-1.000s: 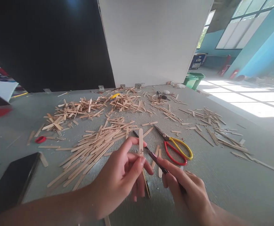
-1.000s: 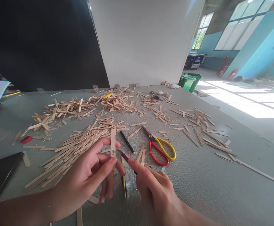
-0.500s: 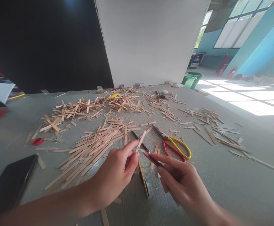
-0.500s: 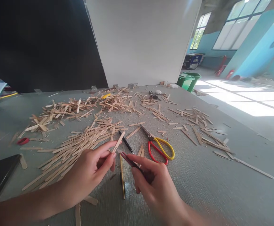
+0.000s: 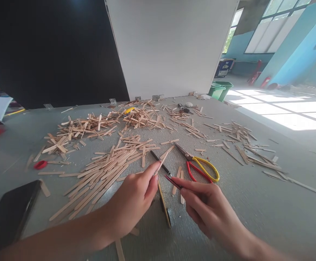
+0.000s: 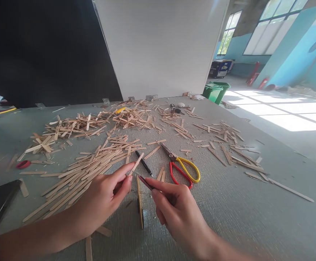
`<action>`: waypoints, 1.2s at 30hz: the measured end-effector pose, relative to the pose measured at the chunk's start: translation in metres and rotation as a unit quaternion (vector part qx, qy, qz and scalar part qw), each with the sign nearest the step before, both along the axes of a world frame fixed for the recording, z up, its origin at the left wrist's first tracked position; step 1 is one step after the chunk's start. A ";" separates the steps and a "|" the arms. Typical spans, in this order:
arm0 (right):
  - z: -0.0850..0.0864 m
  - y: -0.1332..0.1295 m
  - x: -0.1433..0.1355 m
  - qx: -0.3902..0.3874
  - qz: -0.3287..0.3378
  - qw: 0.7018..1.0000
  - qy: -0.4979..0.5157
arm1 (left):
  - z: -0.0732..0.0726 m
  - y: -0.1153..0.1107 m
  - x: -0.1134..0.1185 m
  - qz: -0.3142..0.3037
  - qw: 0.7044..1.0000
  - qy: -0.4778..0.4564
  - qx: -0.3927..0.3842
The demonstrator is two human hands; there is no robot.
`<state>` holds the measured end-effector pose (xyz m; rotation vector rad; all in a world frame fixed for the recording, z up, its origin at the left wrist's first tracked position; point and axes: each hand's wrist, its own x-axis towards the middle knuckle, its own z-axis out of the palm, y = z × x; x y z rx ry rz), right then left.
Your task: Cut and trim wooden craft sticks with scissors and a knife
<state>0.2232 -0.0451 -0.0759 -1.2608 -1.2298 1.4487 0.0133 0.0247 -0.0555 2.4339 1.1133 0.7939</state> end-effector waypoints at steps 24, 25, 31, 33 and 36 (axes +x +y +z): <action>0.011 0.005 0.000 -0.038 -0.011 0.999 0.021 | -0.011 0.002 -0.004 -0.005 0.999 0.039 -0.033; 0.012 0.005 0.001 -0.047 -0.013 0.998 0.026 | -0.011 0.003 -0.004 -0.005 0.998 0.043 -0.034; 0.016 0.007 0.006 -0.097 -0.023 0.994 0.033 | -0.008 0.006 -0.009 -0.035 0.996 0.067 -0.044; 0.016 0.008 0.008 -0.110 -0.027 0.993 0.041 | -0.007 0.006 -0.011 -0.043 0.995 0.078 -0.049; 0.014 0.008 0.008 -0.132 -0.040 0.989 0.053 | -0.010 0.007 -0.012 -0.052 0.993 0.084 -0.063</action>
